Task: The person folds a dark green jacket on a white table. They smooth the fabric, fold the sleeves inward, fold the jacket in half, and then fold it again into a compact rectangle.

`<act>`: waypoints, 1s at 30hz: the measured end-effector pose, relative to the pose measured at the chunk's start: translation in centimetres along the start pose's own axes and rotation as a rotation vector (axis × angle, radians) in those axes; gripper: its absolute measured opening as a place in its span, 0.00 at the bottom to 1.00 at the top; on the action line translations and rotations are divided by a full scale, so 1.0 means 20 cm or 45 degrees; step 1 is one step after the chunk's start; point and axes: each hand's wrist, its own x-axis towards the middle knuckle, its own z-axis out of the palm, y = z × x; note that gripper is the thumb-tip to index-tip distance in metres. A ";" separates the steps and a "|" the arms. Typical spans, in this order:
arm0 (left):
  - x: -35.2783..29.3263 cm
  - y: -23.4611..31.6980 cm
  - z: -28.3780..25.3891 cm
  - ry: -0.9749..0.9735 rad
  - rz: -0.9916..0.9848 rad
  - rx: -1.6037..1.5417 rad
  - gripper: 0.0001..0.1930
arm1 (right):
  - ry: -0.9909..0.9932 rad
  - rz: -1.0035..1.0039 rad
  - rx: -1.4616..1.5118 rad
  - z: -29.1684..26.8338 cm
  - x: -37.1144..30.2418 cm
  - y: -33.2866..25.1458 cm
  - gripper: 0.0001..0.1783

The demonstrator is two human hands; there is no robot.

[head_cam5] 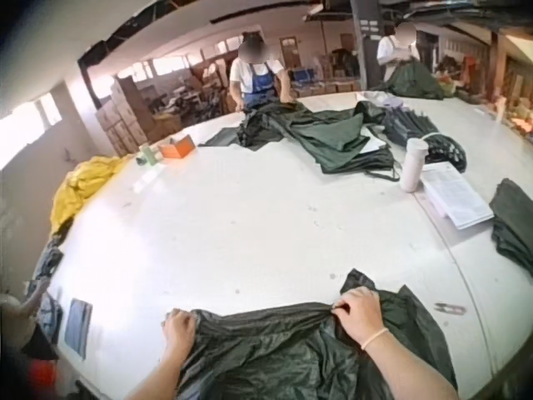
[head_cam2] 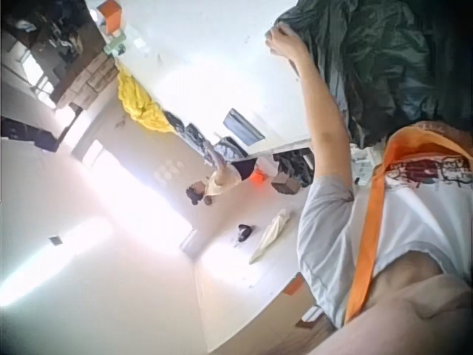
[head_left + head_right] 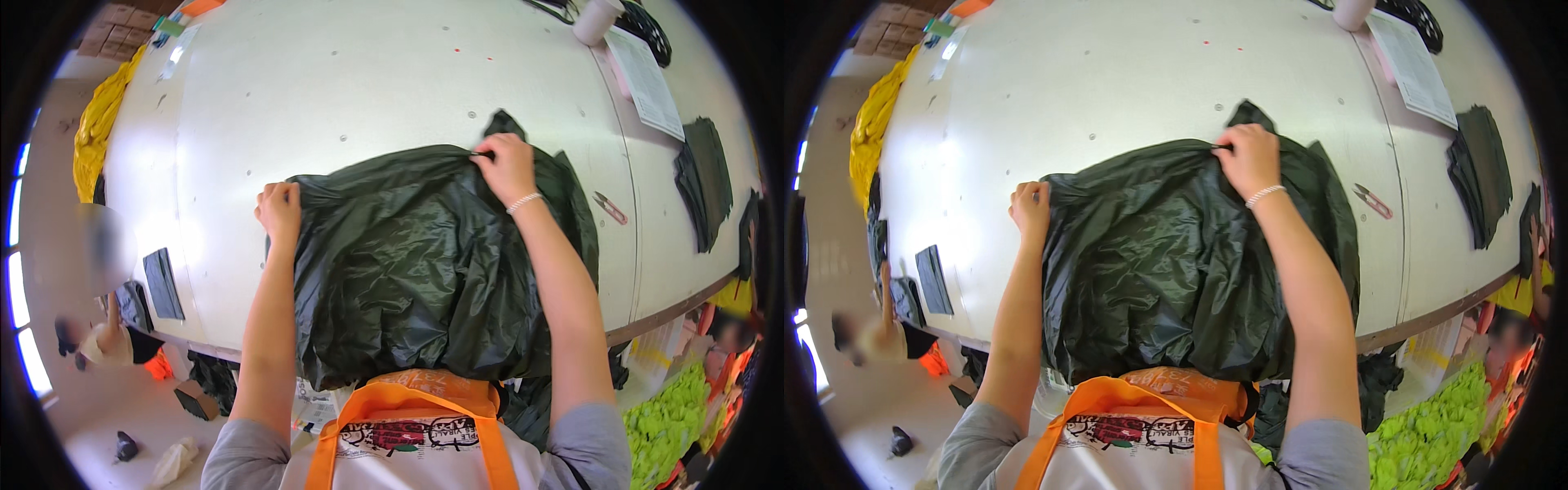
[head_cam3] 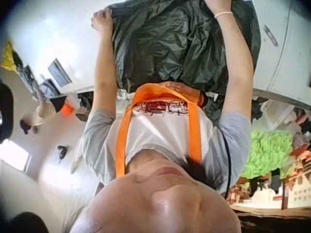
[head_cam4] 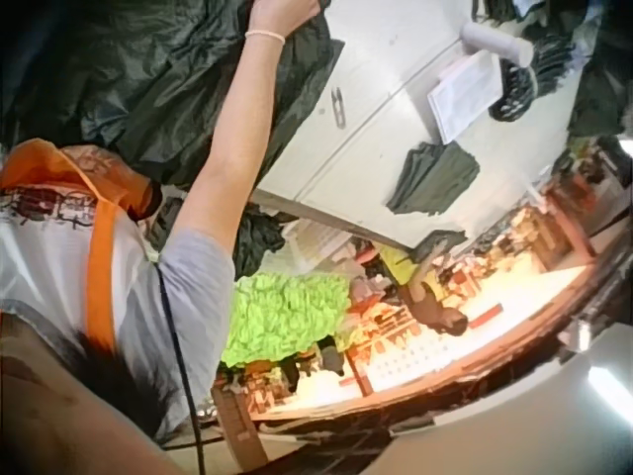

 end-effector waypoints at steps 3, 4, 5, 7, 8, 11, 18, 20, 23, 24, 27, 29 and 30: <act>-0.09 -0.40 -0.02 0.059 -0.299 -0.041 0.19 | 0.133 -0.057 -0.082 -0.24 -0.07 0.07 0.15; -0.12 -0.51 -0.02 0.018 -0.411 -0.028 0.22 | 0.205 0.115 -0.048 -0.29 -0.13 0.25 0.21; -0.14 -0.59 -0.05 -0.030 -0.516 -0.031 0.25 | 0.192 0.095 -0.282 -0.40 -0.22 0.47 0.24; -0.19 -0.53 -0.08 -0.227 -0.517 -0.271 0.34 | 0.071 0.201 -0.695 -0.61 -0.48 0.91 0.26; -0.17 -0.48 -0.08 -0.417 -0.523 -0.343 0.34 | -0.070 0.296 -0.896 -0.67 -0.63 1.08 0.26; -0.23 -0.42 -0.05 -0.545 -0.691 -0.750 0.29 | -0.063 0.469 -0.539 -0.67 -0.72 0.95 0.14; -0.36 -0.18 -0.35 -0.222 -1.078 -2.313 0.10 | 0.228 0.396 -0.828 -0.59 -0.72 0.81 0.15; -0.40 -0.12 -0.48 -0.255 -1.050 -2.396 0.10 | 0.264 0.143 -0.551 -0.46 -0.56 0.53 0.14; -0.48 -0.05 -0.61 -0.222 -0.952 -2.501 0.10 | -0.053 0.524 0.489 -0.26 -0.34 -0.36 0.17; -0.51 -0.03 -0.65 -0.193 -0.913 -2.523 0.09 | -0.101 0.339 0.566 -0.20 -0.32 -0.61 0.17; -0.58 0.07 -0.76 -0.168 -0.827 -2.552 0.08 | -0.331 0.049 0.628 -0.12 -0.32 -1.20 0.12; -0.61 0.10 -0.79 -0.124 -0.743 -2.570 0.08 | -0.299 -0.374 0.462 -0.03 -0.32 -1.36 0.13; -0.62 0.11 -0.80 -0.111 -0.690 -2.547 0.08 | -0.284 -0.482 0.437 0.00 -0.31 -1.44 0.14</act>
